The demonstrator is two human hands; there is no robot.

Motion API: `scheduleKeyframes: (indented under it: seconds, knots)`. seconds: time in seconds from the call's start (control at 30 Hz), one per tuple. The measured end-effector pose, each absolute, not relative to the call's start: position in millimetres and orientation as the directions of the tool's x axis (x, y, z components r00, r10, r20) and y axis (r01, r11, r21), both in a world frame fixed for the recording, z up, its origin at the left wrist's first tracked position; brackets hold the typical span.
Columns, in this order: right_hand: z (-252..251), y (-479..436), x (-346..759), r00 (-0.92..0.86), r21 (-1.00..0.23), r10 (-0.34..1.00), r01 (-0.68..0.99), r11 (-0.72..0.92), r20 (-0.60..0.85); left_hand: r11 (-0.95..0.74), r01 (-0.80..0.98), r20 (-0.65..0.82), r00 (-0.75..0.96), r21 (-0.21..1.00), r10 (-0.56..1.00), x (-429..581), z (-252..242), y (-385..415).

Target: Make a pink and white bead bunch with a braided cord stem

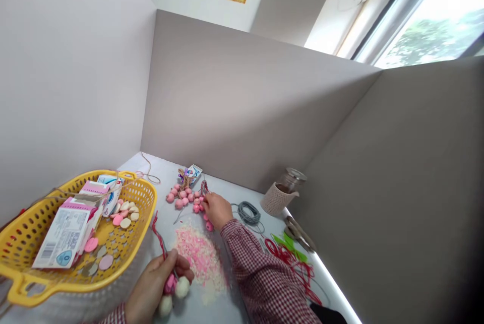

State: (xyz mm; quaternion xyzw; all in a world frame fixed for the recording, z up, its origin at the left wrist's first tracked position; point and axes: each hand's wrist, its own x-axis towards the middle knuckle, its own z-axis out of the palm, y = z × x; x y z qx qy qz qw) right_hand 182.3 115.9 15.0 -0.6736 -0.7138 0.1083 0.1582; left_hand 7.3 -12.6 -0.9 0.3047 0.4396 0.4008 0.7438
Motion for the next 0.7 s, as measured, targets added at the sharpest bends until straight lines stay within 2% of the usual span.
scheduleKeyframes:
  seconds: [0.17,0.27,0.37,0.57,0.7]
  knots:
    - [39,108,196,-0.041,-0.526,0.997,0.847,0.073,0.073,0.413,-0.277,-0.354,0.240,0.868,0.904,1,5,-7]
    - [61,92,198,-0.100,-0.605,0.990,0.784,0.138,0.097,0.310,-0.238,-0.268,0.191,0.921,0.944,-5,5,-3]
    - [80,69,193,-0.187,-0.660,0.979,0.727,0.190,0.076,0.288,-0.234,-0.249,0.185,0.928,0.951,-9,6,-1]
    - [90,26,164,-0.490,-0.798,0.863,0.566,0.207,-0.123,0.225,-0.215,-0.137,0.361,0.950,0.922,-10,12,2]
    - [84,19,149,-0.540,-0.858,0.835,0.475,0.195,-0.110,0.274,-0.130,-0.177,0.495,0.953,0.851,-11,12,0]
